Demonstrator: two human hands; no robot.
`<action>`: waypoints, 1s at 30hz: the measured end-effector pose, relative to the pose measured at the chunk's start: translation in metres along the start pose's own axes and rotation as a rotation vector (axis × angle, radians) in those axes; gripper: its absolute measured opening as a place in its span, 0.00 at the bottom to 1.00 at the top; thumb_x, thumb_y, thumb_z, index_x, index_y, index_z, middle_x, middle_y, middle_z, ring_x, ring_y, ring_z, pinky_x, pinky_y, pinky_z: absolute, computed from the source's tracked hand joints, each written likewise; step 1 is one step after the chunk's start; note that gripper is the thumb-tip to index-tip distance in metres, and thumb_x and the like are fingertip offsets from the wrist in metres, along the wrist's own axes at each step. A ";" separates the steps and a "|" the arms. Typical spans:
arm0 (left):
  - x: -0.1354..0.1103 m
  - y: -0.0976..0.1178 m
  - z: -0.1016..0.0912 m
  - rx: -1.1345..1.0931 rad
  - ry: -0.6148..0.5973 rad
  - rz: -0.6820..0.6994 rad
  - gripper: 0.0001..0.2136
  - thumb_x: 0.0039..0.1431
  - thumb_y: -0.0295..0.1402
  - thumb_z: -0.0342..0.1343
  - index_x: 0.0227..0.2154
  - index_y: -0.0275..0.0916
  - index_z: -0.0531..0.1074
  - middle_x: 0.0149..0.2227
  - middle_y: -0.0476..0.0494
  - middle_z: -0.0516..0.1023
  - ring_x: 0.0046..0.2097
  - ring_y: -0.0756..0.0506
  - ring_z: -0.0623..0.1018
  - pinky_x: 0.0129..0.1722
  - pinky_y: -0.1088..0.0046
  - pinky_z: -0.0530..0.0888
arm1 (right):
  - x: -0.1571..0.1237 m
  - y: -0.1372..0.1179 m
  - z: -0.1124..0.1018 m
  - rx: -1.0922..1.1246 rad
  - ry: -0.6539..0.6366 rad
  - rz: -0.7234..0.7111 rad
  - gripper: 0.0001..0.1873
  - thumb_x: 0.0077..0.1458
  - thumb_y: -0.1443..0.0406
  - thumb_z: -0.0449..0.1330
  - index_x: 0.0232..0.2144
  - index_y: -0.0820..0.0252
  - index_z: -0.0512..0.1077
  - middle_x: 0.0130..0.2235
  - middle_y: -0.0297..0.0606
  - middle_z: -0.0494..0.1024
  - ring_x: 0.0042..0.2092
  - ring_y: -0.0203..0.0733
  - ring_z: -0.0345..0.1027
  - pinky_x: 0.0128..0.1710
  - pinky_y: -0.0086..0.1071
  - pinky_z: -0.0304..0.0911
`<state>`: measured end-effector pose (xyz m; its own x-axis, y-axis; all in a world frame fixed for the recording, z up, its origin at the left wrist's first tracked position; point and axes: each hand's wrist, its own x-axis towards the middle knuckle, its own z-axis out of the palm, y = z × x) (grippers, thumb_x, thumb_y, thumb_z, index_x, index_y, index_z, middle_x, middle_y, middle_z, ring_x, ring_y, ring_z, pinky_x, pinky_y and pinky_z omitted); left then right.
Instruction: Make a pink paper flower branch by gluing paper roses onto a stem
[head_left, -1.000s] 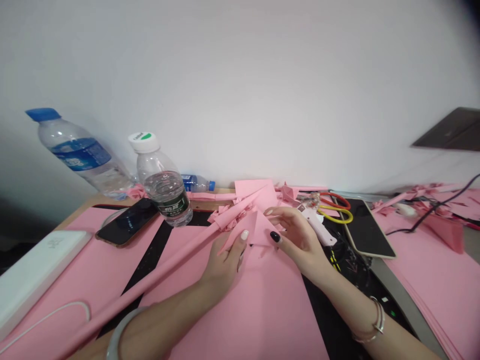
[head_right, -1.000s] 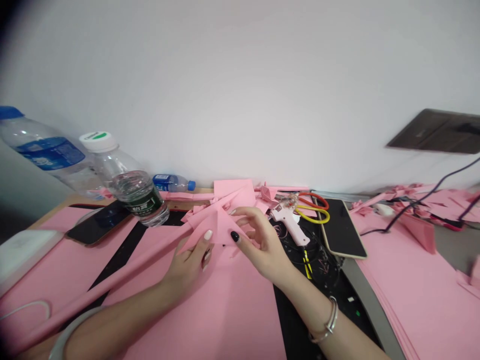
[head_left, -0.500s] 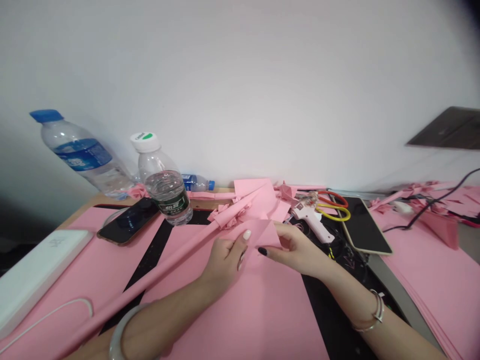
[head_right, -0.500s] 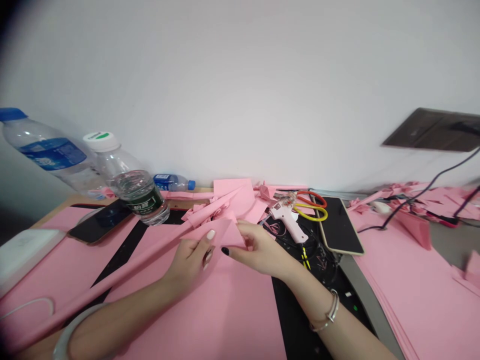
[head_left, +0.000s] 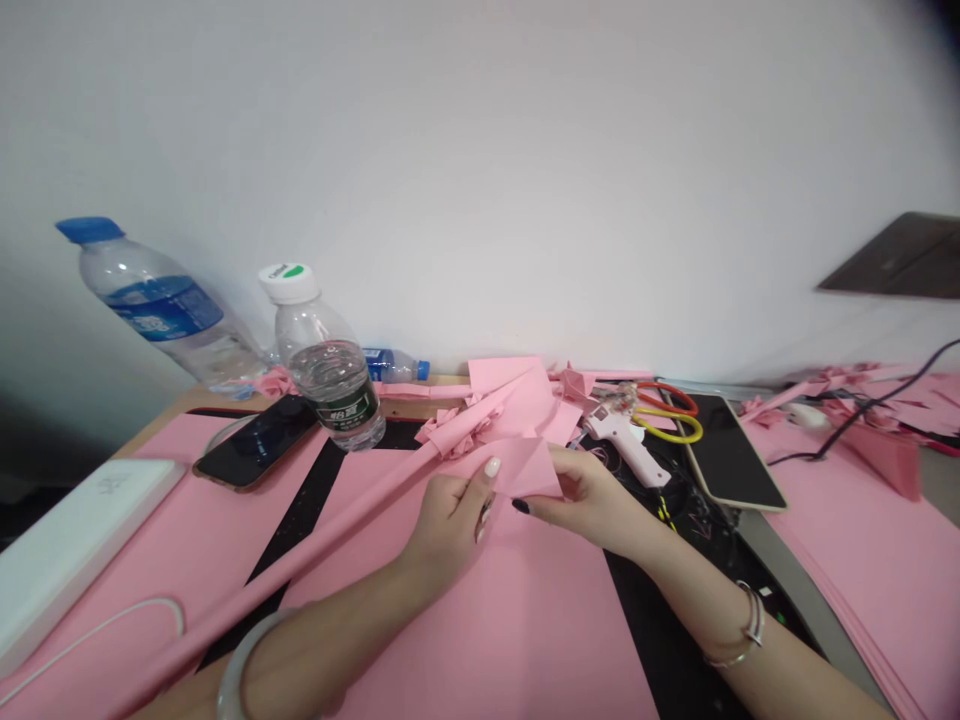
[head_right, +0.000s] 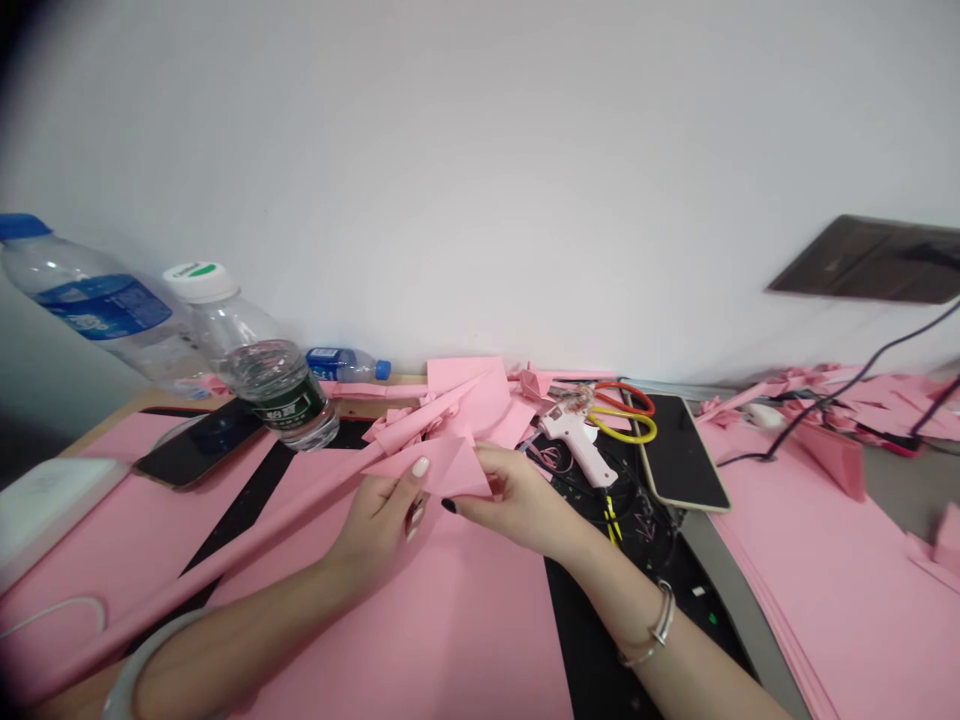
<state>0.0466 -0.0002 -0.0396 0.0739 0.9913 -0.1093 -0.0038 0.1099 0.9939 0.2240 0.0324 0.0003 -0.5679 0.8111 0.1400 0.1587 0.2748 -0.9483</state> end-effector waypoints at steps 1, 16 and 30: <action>0.000 0.001 0.000 0.002 0.003 -0.002 0.31 0.60 0.58 0.49 0.10 0.41 0.55 0.13 0.53 0.56 0.18 0.53 0.58 0.21 0.73 0.55 | 0.000 0.000 0.000 0.003 -0.002 0.008 0.07 0.51 0.73 0.61 0.33 0.61 0.76 0.37 0.37 0.75 0.40 0.41 0.70 0.43 0.34 0.66; 0.001 0.007 0.001 0.020 0.051 0.011 0.31 0.60 0.58 0.49 0.11 0.42 0.55 0.13 0.53 0.55 0.19 0.52 0.56 0.21 0.72 0.54 | -0.001 0.004 0.003 0.101 -0.001 0.040 0.09 0.52 0.71 0.63 0.38 0.58 0.72 0.40 0.37 0.75 0.41 0.39 0.71 0.44 0.35 0.69; 0.003 0.009 0.002 -0.135 0.157 0.005 0.30 0.58 0.59 0.52 0.13 0.41 0.57 0.14 0.53 0.58 0.19 0.52 0.61 0.22 0.74 0.60 | -0.003 0.018 0.014 0.314 0.147 0.065 0.14 0.60 0.56 0.61 0.29 0.60 0.69 0.21 0.28 0.68 0.20 0.30 0.58 0.20 0.27 0.56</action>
<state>0.0489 0.0038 -0.0306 -0.0831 0.9898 -0.1156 -0.1377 0.1035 0.9851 0.2172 0.0278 -0.0214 -0.4387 0.8937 0.0941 -0.0781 0.0664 -0.9947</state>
